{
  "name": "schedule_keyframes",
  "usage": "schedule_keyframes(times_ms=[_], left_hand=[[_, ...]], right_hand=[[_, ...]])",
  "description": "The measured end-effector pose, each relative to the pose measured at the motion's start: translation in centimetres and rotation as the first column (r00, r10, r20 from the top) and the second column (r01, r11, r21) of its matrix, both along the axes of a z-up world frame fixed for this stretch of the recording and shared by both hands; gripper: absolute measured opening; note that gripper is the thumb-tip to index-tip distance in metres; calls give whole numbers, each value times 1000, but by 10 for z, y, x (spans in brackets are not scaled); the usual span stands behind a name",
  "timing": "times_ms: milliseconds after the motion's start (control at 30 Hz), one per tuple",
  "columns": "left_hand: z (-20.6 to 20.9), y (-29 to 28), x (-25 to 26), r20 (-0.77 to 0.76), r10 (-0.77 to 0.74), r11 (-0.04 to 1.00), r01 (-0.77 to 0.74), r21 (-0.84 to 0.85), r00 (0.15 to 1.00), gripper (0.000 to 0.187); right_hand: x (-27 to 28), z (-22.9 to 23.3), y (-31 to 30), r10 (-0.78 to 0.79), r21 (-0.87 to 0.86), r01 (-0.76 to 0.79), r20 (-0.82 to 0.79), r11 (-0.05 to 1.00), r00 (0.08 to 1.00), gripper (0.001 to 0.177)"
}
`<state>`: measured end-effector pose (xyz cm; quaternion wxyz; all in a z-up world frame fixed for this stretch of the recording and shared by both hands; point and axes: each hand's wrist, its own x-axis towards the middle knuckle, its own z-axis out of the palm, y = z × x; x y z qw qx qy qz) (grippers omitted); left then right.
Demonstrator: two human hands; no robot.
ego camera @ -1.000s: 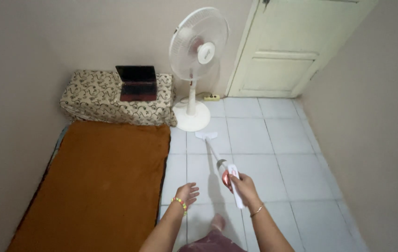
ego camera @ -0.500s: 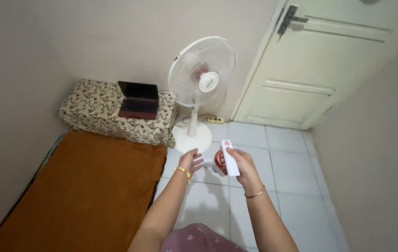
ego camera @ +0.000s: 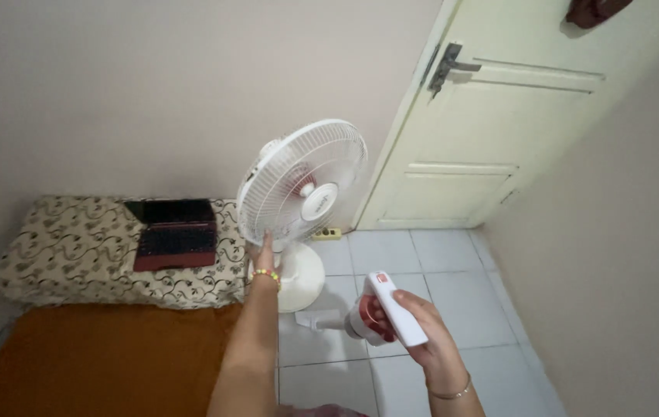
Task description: Vacuuming the tiled floor of a bedroom using a handheld vacuum cleaner.
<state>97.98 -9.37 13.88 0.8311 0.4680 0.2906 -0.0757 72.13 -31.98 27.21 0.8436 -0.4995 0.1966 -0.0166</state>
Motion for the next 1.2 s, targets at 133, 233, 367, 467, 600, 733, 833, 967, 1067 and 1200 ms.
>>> schedule_keyframes(times_ms=[133,233,367,467,600,733,833,967,1067,1200], left_hand=[[-29,16,65,-42,-54,948,64,311,998,108],[-44,30,107,97,62,977,-80,196,993,106],[-64,52,172,244,224,971,-237,25,944,89],[-58,68,199,246,199,976,-214,36,949,78],[-77,76,244,427,115,990,-137,21,897,70],[-82,79,244,317,69,948,-161,274,946,67],[-92,80,239,278,57,932,-150,329,959,72],[-78,82,194,173,222,965,-242,102,960,82],[-80,82,159,85,283,955,-289,61,955,92],[-111,76,87,124,294,949,-275,-151,948,80]], right_hand=[[26,-6,-16,-10,-19,8,-90,1000,996,38],[34,-11,-21,-4,-71,0,-59,997,998,37],[47,-29,-37,-9,-135,-10,-146,991,989,45],[48,-20,-32,-33,-136,10,-169,991,985,53],[54,-5,-31,-37,-110,19,-168,994,985,57],[59,-17,-35,-150,-168,99,-331,981,932,52],[58,-15,-36,-190,-239,105,-367,965,911,47],[49,2,-26,36,-104,-48,-119,993,992,50],[43,-12,-30,84,-115,-91,-59,989,995,48],[25,-46,-36,-30,-242,-13,-171,970,985,48]])
